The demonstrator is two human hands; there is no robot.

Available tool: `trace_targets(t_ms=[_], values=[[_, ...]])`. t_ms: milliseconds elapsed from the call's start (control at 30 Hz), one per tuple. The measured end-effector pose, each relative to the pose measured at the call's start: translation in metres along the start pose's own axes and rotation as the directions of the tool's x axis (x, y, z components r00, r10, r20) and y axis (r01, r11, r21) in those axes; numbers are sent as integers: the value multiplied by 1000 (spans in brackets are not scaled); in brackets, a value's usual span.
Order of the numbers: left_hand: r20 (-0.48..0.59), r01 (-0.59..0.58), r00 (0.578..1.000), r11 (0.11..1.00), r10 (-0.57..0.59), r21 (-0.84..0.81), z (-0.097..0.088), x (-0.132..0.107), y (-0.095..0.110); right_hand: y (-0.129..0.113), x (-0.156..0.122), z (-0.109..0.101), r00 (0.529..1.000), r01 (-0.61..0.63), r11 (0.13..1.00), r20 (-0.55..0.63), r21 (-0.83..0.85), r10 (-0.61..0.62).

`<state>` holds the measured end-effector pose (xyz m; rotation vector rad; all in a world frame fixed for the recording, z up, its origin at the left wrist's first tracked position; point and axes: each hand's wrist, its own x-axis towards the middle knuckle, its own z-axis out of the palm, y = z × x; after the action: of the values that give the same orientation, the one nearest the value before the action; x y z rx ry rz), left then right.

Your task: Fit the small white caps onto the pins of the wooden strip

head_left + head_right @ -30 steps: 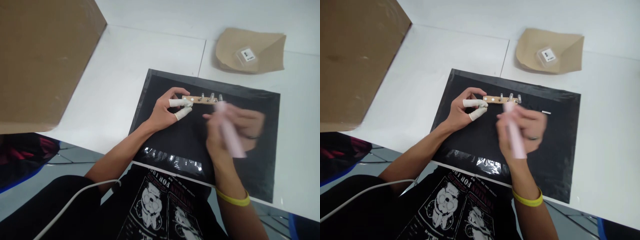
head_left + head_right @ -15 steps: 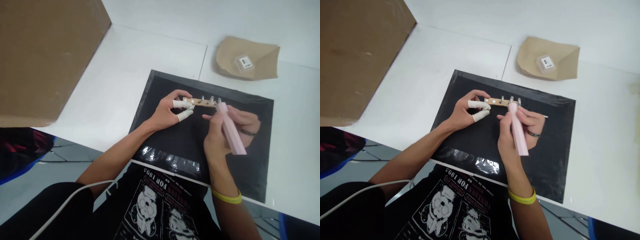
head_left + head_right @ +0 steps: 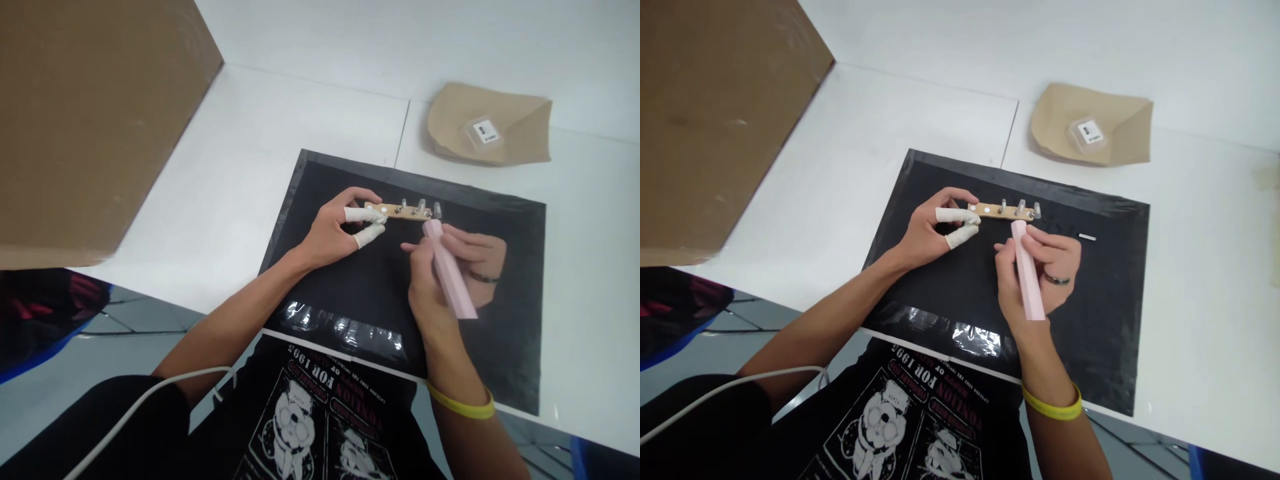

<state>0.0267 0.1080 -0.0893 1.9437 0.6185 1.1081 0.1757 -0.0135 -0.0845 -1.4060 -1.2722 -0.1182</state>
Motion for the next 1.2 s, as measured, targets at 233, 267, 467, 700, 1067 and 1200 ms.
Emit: trace_targets(t_ms=[233,267,467,700,1067,1200], values=[[-82,11,997,997,-5,75,2,-3,-3,-16,4,4,972,178,984,153,1,-177],[-86,-2,996,995,10,99,2,-3,-3,-15,4,4,980,139,990,145,0,-138],[38,-92,996,921,84,377,1,10,-5,-4,5,0,991,63,998,120,-18,-60],[169,-115,985,875,38,471,4,31,-17,-11,8,3,983,94,995,162,-40,-87],[189,-37,981,900,-50,434,6,38,-23,-14,9,3,976,90,996,197,9,-90],[197,-5,976,903,-88,430,7,41,-24,-14,9,2,974,86,996,208,7,-85]])
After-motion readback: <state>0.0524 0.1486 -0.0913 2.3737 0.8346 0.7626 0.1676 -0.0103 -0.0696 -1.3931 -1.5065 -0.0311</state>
